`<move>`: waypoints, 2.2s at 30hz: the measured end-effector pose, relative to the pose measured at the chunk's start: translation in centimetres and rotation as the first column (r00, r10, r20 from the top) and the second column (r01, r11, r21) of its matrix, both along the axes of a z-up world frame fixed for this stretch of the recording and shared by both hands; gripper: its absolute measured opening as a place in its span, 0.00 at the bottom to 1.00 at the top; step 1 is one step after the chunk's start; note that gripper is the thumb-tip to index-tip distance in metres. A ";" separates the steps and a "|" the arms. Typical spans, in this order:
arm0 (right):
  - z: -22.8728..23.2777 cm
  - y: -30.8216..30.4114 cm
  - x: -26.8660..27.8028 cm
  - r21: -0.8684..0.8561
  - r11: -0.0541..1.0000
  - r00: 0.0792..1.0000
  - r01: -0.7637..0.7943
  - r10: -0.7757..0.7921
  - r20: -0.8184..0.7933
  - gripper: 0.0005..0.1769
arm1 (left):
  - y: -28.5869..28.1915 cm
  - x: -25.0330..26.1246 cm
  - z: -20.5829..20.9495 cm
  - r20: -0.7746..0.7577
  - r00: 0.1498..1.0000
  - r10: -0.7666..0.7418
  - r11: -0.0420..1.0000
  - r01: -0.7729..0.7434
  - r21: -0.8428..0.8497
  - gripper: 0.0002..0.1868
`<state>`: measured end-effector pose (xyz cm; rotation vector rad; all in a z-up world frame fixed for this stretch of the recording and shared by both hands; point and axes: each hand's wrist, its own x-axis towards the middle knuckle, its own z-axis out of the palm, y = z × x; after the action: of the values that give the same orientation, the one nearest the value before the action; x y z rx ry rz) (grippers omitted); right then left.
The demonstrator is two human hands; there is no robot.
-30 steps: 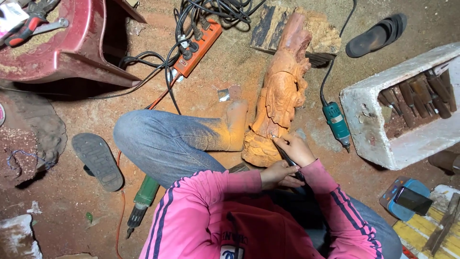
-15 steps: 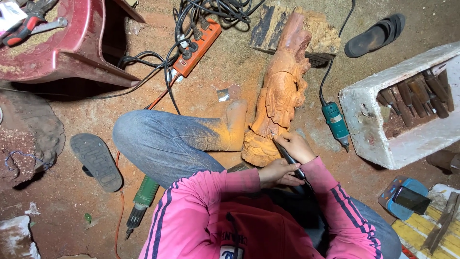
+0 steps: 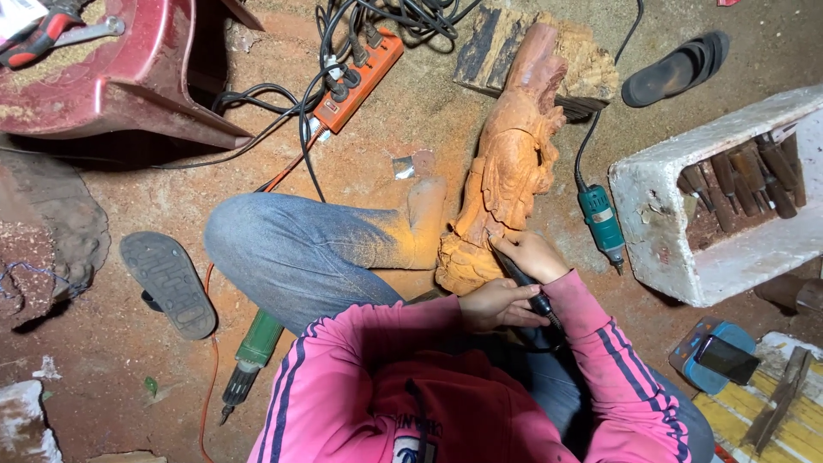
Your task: Carving intricate details into a wooden statue using a handheld rotary tool
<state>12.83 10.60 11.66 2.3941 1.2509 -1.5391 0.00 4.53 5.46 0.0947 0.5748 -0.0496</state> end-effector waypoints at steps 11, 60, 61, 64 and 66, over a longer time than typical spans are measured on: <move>-3.6 -1.1 1.0 -0.037 0.999 0.999 -0.036 0.036 0.009 0.33 | 0.1 -0.6 0.1 0.014 1.000 0.019 0.998 -0.018 -0.056 0.22; -0.7 -2.1 -1.5 0.063 0.979 0.976 0.195 -0.200 0.080 0.29 | -2.6 -1.7 -4.2 -0.032 0.999 0.010 0.986 -0.004 0.168 0.20; -1.2 -2.4 -1.3 0.087 0.975 0.972 0.204 -0.212 0.100 0.28 | -2.8 -1.3 -4.9 -0.038 0.999 0.011 0.985 -0.004 0.173 0.20; -2.5 -3.0 -0.5 0.138 0.970 0.969 0.201 -0.217 0.115 0.28 | -3.1 -0.3 -5.8 -0.056 0.998 0.021 0.984 -0.010 0.180 0.20; -3.1 -3.0 -0.3 0.171 0.967 0.972 0.190 -0.210 0.109 0.29 | -2.9 -0.1 -6.0 -0.069 0.997 0.030 0.982 -0.016 0.187 0.20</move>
<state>12.54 7.62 8.59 2.7479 1.1807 -1.3516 -0.10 1.63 -0.50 0.2693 0.6510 0.0238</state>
